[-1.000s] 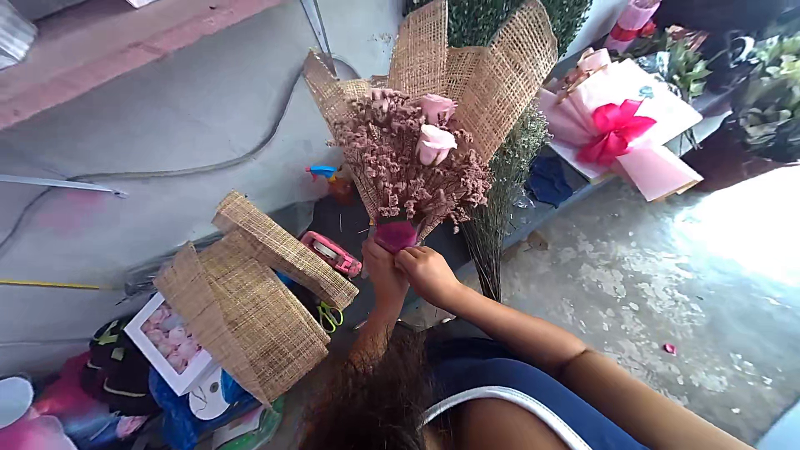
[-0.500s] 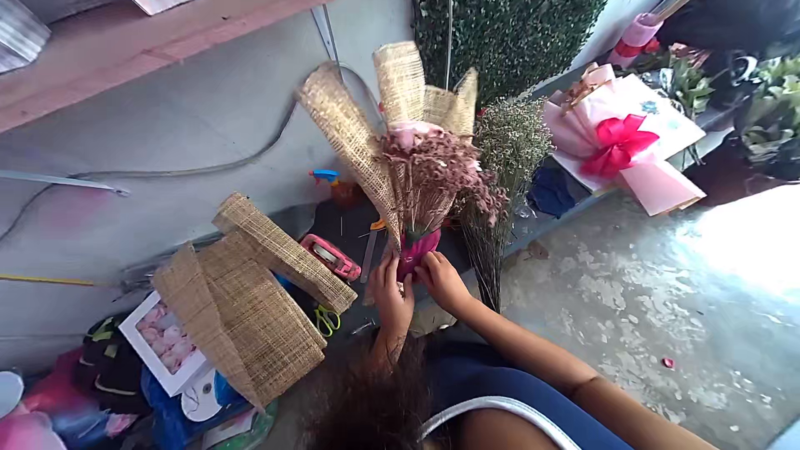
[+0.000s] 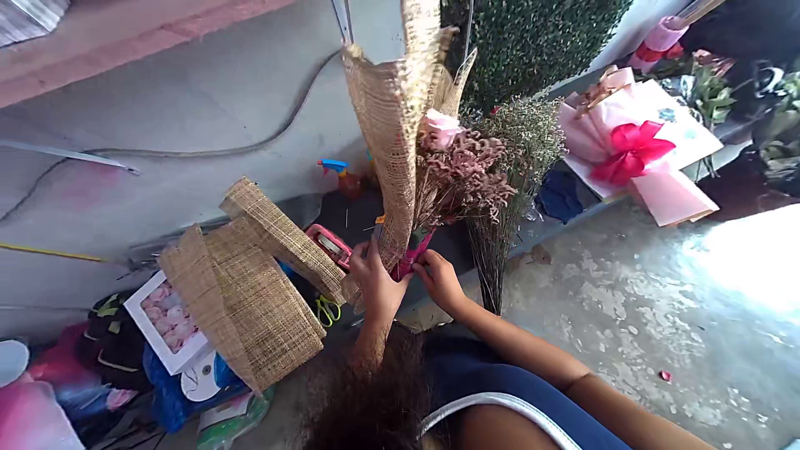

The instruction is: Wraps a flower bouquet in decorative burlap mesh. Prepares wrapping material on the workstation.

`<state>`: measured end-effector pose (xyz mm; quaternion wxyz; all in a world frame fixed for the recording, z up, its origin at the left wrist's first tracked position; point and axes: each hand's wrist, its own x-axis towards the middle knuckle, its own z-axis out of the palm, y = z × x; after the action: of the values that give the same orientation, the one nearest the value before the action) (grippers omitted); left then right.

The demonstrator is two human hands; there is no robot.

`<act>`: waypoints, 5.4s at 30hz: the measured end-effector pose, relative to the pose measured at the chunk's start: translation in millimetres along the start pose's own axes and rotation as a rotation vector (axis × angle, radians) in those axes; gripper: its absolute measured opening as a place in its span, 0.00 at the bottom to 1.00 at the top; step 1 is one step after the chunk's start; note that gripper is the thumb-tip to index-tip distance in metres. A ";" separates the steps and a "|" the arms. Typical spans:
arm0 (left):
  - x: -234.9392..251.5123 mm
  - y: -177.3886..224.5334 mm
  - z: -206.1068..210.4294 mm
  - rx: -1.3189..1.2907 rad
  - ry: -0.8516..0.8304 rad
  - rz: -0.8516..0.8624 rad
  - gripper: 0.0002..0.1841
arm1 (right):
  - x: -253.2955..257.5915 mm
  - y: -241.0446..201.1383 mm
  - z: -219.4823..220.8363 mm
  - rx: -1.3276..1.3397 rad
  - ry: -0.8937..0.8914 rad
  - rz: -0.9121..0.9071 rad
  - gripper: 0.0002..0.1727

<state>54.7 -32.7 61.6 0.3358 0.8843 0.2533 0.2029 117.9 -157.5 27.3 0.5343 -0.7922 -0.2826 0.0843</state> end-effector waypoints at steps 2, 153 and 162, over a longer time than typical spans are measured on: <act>1.3 -6.5 0.7 0.045 -0.092 -0.075 0.58 | -0.8 -1.6 2.2 -0.025 -0.105 0.099 0.16; -50.6 -241.4 -85.5 -0.690 -0.364 -0.702 0.27 | 59.4 -5.2 175.9 -0.293 -0.640 0.394 0.29; -28.2 -264.1 -128.0 -0.708 -0.619 -0.538 0.30 | 169.1 -18.0 343.0 -0.336 -0.169 0.419 0.50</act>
<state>-117.6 184.4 -39.1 0.7122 0.6394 0.2762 -0.0873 101.7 212.3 -70.4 0.3411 -0.9009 -0.1663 0.2109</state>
